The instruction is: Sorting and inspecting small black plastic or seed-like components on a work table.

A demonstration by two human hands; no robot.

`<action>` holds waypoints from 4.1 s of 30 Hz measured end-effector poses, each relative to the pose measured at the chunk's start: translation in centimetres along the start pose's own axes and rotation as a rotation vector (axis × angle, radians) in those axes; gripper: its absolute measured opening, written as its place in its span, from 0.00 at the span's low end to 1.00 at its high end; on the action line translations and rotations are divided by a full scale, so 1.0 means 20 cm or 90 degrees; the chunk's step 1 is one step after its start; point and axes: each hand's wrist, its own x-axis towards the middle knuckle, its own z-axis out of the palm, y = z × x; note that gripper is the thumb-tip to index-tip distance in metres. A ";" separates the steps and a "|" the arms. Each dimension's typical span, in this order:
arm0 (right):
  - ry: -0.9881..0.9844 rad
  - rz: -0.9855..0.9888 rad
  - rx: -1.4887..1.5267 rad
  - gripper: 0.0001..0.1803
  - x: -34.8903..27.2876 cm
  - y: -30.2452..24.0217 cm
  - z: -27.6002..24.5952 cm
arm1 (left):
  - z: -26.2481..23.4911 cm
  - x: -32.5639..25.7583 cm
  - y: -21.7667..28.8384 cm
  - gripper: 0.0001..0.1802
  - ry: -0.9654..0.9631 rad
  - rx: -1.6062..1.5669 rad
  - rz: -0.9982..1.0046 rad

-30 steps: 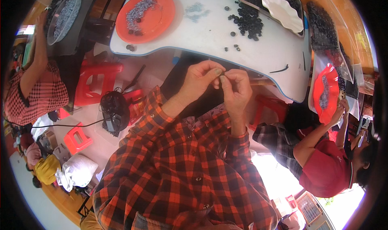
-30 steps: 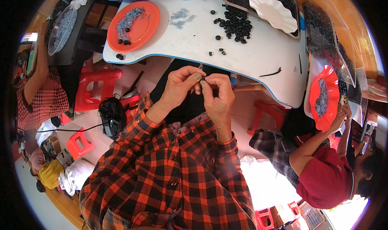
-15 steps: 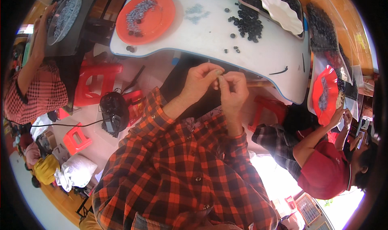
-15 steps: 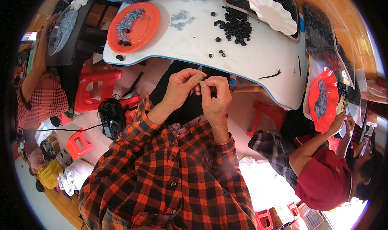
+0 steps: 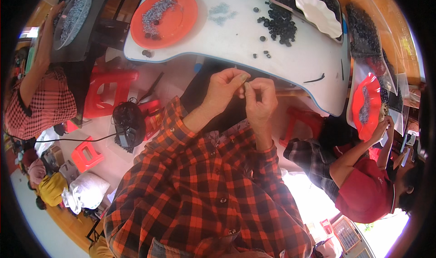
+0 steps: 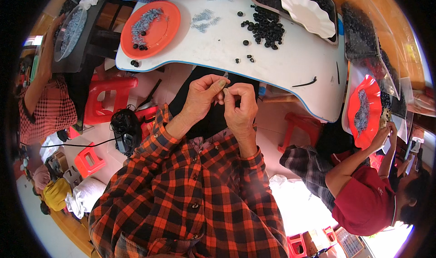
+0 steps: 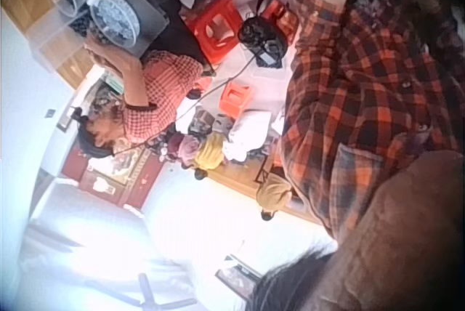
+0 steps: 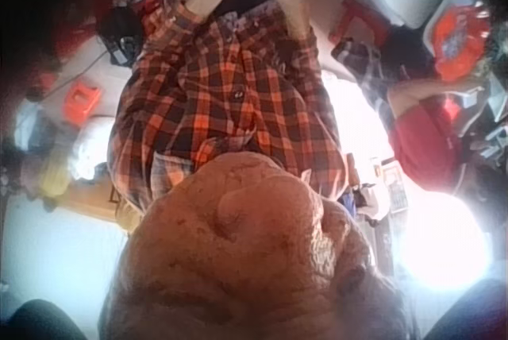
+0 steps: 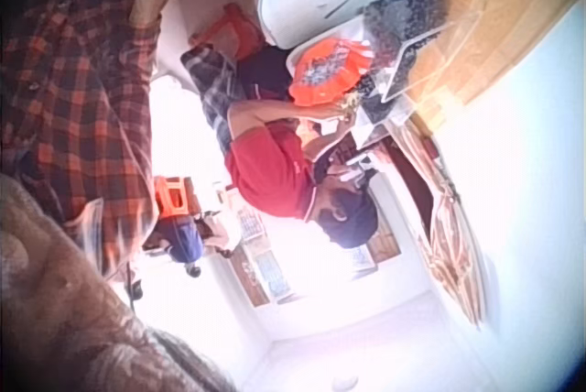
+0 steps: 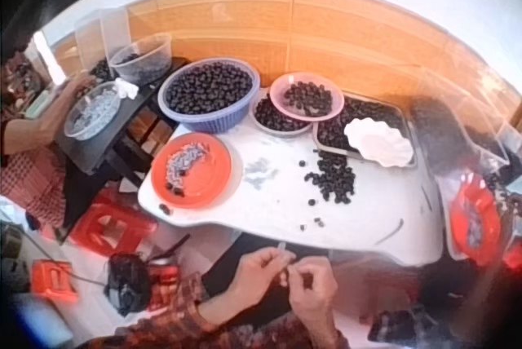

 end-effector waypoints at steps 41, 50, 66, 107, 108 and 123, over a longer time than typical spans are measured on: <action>0.028 0.031 -0.058 0.09 -0.01 -0.04 -0.04 | -0.04 0.02 -0.04 0.10 -0.058 -0.036 -0.057; 0.004 0.051 -0.031 0.09 0.00 -0.05 -0.05 | -0.06 0.03 -0.04 0.10 -0.100 -0.068 -0.088; -0.066 -0.011 -0.127 0.11 0.00 -0.07 -0.06 | -0.05 0.01 -0.01 0.09 -0.037 0.079 -0.058; -0.073 -0.030 -0.154 0.10 0.01 -0.13 -0.02 | -0.02 -0.03 -0.03 0.10 -0.012 0.012 0.020; -0.075 -0.035 -0.174 0.11 0.01 -0.14 -0.02 | -0.01 -0.03 -0.03 0.10 -0.007 0.014 0.020; -0.120 -0.062 -0.113 0.10 0.02 -0.21 0.00 | -0.02 -0.10 0.06 0.08 0.041 0.094 0.071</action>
